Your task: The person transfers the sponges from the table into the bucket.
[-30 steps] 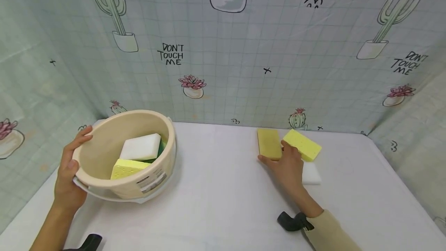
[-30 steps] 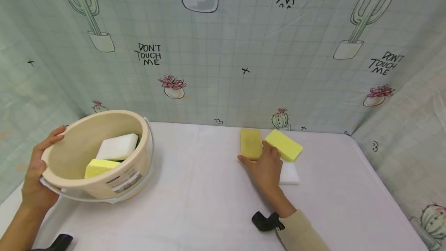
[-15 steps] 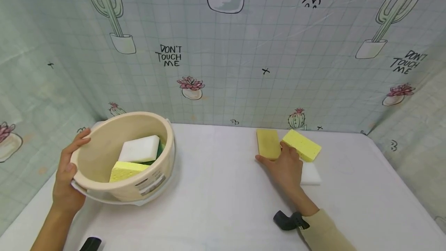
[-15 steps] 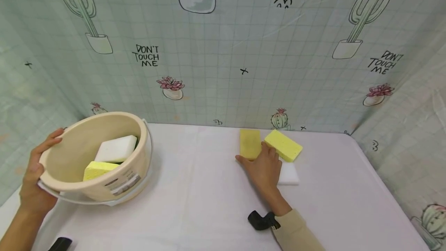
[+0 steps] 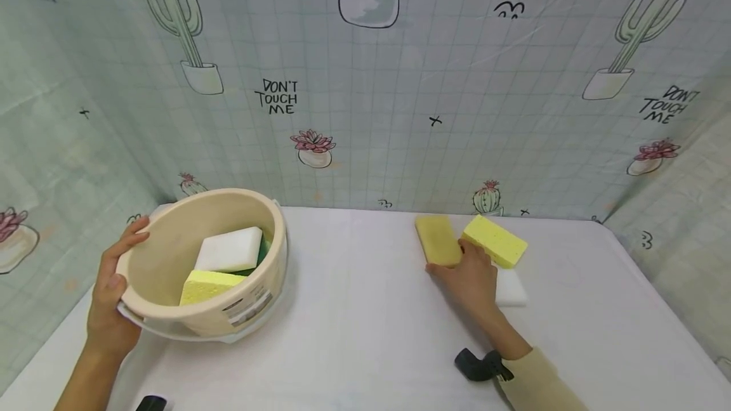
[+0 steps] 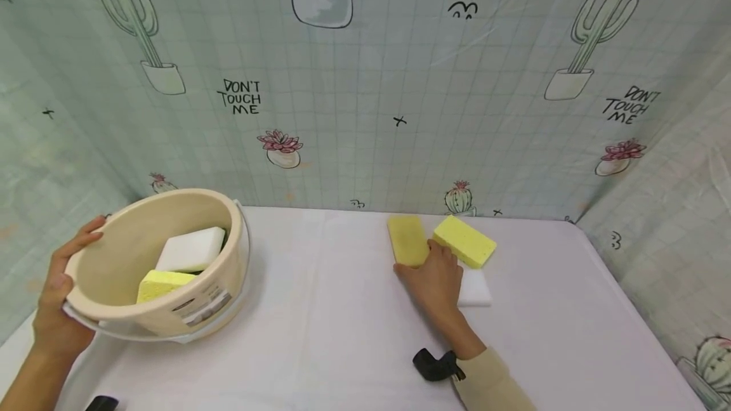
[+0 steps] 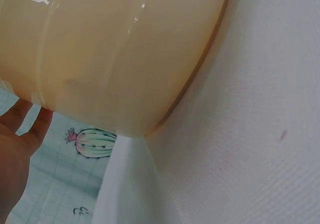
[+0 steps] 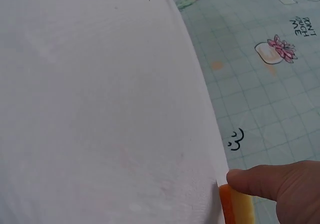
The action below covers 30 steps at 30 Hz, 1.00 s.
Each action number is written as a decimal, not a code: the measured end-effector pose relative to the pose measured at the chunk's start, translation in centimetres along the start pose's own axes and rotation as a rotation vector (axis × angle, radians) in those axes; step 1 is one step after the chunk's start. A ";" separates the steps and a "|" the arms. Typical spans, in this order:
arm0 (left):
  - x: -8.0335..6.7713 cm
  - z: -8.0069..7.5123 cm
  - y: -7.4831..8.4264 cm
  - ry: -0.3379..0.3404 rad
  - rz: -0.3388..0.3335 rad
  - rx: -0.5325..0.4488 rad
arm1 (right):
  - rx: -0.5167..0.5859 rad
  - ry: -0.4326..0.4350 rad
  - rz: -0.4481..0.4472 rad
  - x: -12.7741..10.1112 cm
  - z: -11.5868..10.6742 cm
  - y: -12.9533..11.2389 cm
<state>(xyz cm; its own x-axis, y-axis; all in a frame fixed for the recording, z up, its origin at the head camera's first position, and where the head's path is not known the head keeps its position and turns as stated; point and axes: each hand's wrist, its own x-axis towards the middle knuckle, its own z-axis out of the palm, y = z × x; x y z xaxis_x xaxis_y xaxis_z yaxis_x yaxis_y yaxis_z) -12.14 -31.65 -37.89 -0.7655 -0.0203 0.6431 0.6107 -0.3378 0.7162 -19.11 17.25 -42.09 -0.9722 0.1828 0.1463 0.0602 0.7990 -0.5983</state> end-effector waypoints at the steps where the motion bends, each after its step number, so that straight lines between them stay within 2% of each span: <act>1: -0.1 0.0 0.0 0.002 -0.004 -0.001 | 0.013 -0.014 0.003 0.0 -0.1 0.0; 10: 0.1 0.0 0.2 -0.004 0.000 -0.009 | 0.200 -0.116 0.022 -0.1 -1.4 -1.1; 17: 0.3 0.0 0.2 0.011 -0.007 -0.014 | 0.210 -0.136 -0.038 -0.1 -1.9 -1.9; 30: 0.0 0.2 -0.1 0.023 -0.012 0.034 | 0.245 -0.188 -0.075 -0.8 -2.7 -2.7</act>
<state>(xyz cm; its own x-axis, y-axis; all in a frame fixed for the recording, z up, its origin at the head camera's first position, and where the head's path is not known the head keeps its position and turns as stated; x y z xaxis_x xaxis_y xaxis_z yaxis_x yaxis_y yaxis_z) -12.16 -31.46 -37.86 -0.7771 -0.0384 0.6282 0.6076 -0.3057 0.7330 -17.83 16.53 -38.45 -0.9980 0.0008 0.0626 -0.0476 0.6404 -0.7666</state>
